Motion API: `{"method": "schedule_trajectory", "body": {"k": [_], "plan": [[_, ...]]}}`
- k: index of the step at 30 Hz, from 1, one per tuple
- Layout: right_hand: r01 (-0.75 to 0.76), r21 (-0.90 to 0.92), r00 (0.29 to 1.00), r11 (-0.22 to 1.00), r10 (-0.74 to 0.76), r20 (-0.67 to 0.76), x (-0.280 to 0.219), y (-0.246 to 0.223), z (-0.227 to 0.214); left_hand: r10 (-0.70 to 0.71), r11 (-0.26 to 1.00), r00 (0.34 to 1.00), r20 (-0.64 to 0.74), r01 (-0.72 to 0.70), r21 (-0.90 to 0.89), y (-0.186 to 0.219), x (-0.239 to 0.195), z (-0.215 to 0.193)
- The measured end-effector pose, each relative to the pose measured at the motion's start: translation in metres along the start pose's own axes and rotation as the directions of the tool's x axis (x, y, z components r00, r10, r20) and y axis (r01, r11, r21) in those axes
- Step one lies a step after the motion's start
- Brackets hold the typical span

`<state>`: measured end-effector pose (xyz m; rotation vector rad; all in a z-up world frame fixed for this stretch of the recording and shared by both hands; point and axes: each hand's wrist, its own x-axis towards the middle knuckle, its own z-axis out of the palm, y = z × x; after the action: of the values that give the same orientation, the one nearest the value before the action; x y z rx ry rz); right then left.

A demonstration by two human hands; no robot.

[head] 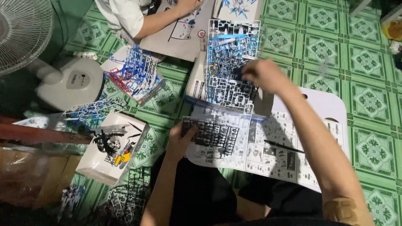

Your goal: The person sits on the floor and handles multiple plastic sprues and an instruction manual. They flip through the sprues, compare them to the manual, and select parts for a model kit.

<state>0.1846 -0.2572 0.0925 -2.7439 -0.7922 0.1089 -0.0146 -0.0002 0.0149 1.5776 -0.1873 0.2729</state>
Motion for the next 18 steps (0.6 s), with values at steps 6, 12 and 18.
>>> {"method": "schedule_trajectory", "body": {"k": [6,12,18], "plan": [[0.087,-0.406,0.996,0.910,-0.092,0.008,-0.002,-0.020,0.027,-0.009,0.999,1.000,0.004,0.009,-0.030,0.040,0.010,0.006],[0.065,-0.372,0.997,0.926,-0.045,0.061,0.005,-0.005,0.043,-0.069,0.997,0.997,-0.022,0.068,-0.031,0.016,0.007,0.005],[-0.059,-0.071,0.979,0.996,0.072,0.191,0.004,-0.019,0.046,-0.082,0.997,0.996,-0.030,0.082,-0.012,0.006,0.003,0.005]]}}
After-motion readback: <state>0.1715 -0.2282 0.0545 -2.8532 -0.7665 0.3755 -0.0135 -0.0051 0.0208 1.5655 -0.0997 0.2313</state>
